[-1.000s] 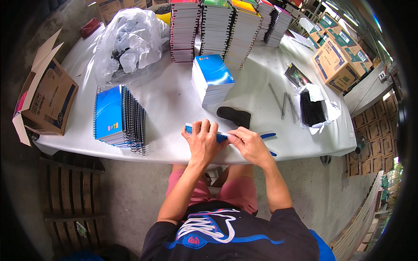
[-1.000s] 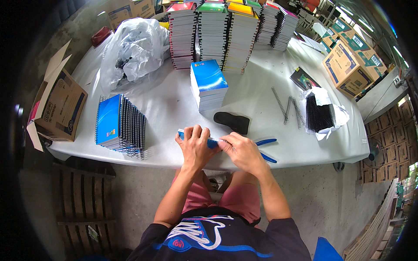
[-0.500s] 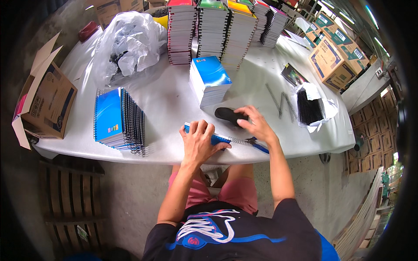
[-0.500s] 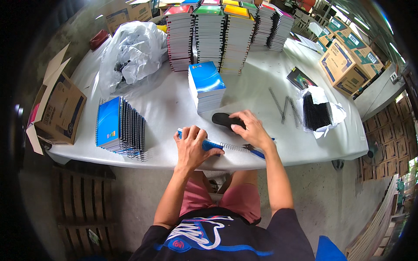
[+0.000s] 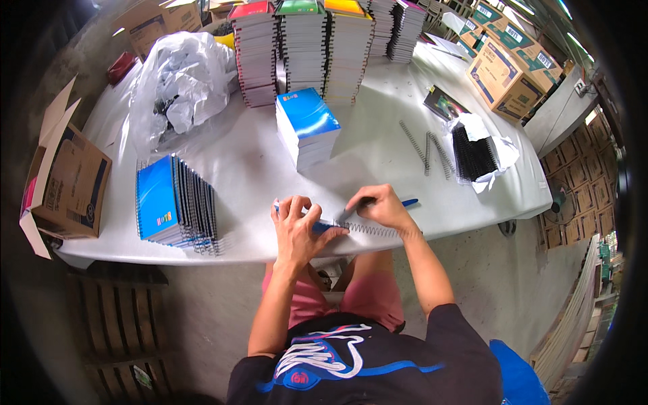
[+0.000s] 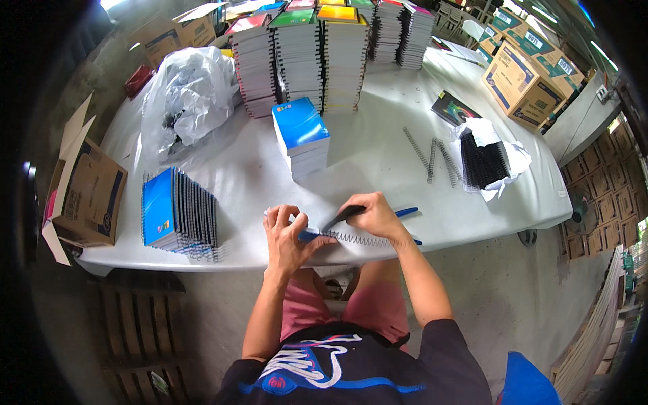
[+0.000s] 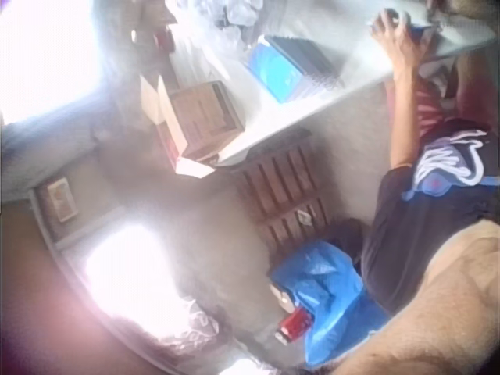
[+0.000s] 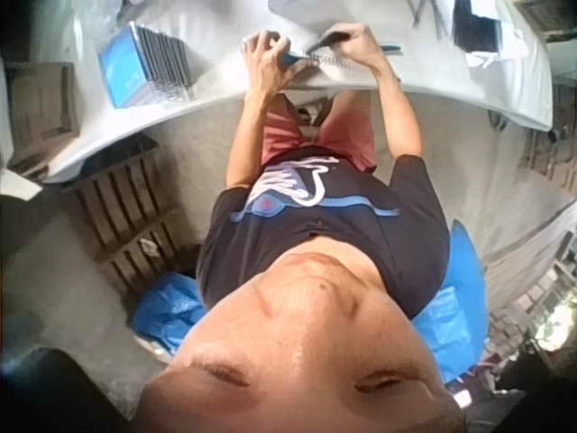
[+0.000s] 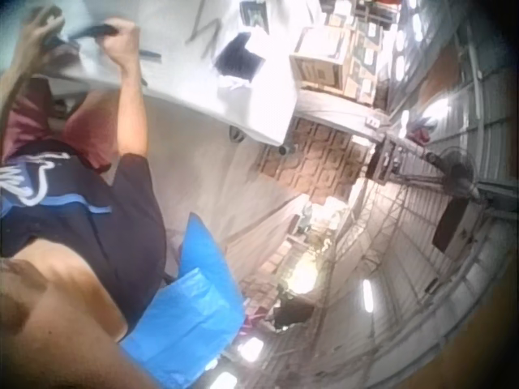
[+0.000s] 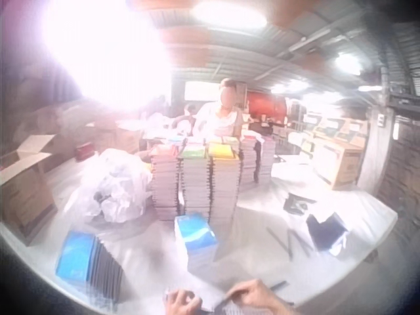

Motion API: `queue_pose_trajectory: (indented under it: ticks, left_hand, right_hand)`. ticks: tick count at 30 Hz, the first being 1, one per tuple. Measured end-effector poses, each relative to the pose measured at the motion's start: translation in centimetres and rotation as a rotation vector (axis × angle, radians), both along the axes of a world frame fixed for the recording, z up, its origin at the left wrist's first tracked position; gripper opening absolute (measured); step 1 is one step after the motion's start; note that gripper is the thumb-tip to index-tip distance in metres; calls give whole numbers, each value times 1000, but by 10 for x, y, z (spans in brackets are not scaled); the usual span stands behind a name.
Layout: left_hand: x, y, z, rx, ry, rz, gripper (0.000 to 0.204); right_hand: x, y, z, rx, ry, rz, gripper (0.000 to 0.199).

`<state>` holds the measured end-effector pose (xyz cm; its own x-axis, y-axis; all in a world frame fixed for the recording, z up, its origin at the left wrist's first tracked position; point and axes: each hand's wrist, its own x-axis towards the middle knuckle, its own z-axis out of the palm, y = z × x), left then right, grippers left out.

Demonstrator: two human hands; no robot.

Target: The person assembles spiral-bound notebooks by inserting metal coils into pre-punched holes. They use pliers to secure the coils and place finished notebooks into a stack. The process is repeated for multiple notebooks.

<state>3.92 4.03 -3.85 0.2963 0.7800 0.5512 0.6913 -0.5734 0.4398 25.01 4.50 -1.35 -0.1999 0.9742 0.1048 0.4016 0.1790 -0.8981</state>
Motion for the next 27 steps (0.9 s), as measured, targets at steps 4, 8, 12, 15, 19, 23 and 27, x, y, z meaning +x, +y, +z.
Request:
queue_pose_trajectory:
  ticks: [4,8,12,15,19,23,27]
  left_hand:
    - [-5,4,-9,9,-27,-52,53]
    - [-2,2,1,7,-79,-51,56]
    - [-5,6,5,-14,-136,-88,58]
    - [-7,5,-1,-44,-199,-42,60]
    - [-7,12,-12,-49,-297,-88,64]
    - [-7,16,-33,-227,-688,-74,86]
    - [-4,20,-40,-161,-622,-104,97]
  right_hand:
    - [-8,-4,5,142,49,248,28]
    - [0,1,2,107,268,187,28]
    - [-13,5,0,209,-86,110,29]
    - [-12,5,0,112,224,104,28]
    - [-24,4,-5,162,-12,60,30]
    - [-28,-1,4,18,317,142,34]
    - [-24,5,-5,75,95,46,33]
